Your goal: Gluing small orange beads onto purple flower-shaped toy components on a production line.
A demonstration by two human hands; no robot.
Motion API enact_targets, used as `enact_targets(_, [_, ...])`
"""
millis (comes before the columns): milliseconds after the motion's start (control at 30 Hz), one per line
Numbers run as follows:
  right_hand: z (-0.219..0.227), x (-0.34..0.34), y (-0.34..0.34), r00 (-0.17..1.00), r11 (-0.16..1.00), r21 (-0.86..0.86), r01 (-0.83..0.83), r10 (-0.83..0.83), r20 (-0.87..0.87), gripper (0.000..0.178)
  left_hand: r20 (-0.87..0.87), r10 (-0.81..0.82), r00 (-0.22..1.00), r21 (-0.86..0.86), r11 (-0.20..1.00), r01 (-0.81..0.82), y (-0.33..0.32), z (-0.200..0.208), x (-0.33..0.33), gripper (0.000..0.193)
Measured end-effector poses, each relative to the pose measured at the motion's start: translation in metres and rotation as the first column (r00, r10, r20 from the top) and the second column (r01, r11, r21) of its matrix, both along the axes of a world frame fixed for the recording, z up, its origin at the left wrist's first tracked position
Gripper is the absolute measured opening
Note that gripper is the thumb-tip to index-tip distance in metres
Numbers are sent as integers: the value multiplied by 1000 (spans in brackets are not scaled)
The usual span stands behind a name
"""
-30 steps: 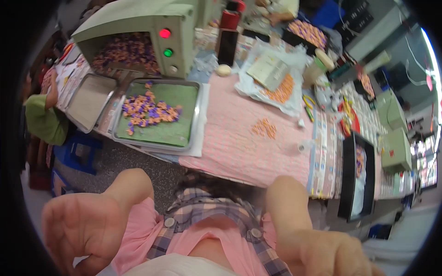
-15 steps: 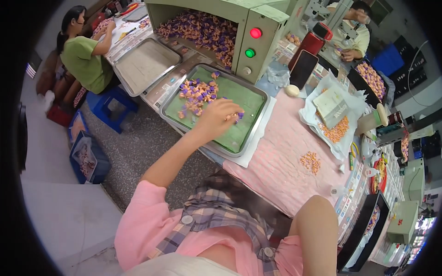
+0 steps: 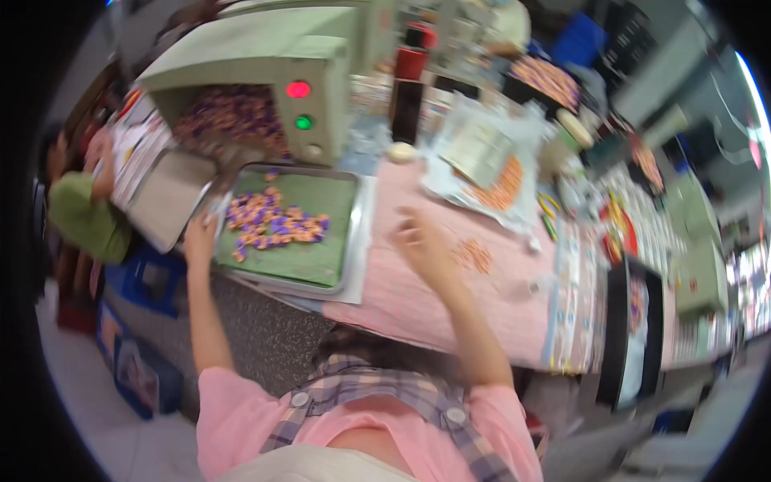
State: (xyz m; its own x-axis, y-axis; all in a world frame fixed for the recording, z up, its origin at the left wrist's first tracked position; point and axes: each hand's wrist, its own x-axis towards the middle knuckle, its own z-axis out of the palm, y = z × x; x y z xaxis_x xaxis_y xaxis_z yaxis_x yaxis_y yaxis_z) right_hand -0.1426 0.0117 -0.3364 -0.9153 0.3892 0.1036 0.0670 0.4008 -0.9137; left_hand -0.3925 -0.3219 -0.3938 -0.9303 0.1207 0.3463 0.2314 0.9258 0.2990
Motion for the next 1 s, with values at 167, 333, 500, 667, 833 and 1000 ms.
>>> enact_targets(167, [-111,-72,-43,992,1000,14,-9,7,130,60,67,-388,919,393,857,333,-71,-103,-80,30])
enact_targets(333, [-118,-76,-56,999,998,55,27,-28,20,48,241,-451,860,468,830,304,-89,-74,-73,28])
enact_targets(500, [-78,-26,-59,995,968,-246,49,-70,-78,43,225,-521,823,564,758,326,-16,-15,9,32])
enact_targets(667, [-62,32,-38,947,878,-475,56,-198,-254,40,261,-502,825,659,717,228,29,101,140,34])
enact_targets(833, [17,138,39,921,816,-544,195,-343,-184,52,-81,-460,884,536,728,428,33,103,140,36])
enact_targets(1000, [60,302,95,460,562,-707,430,-810,-364,56,9,-873,487,693,357,626,168,152,208,35])
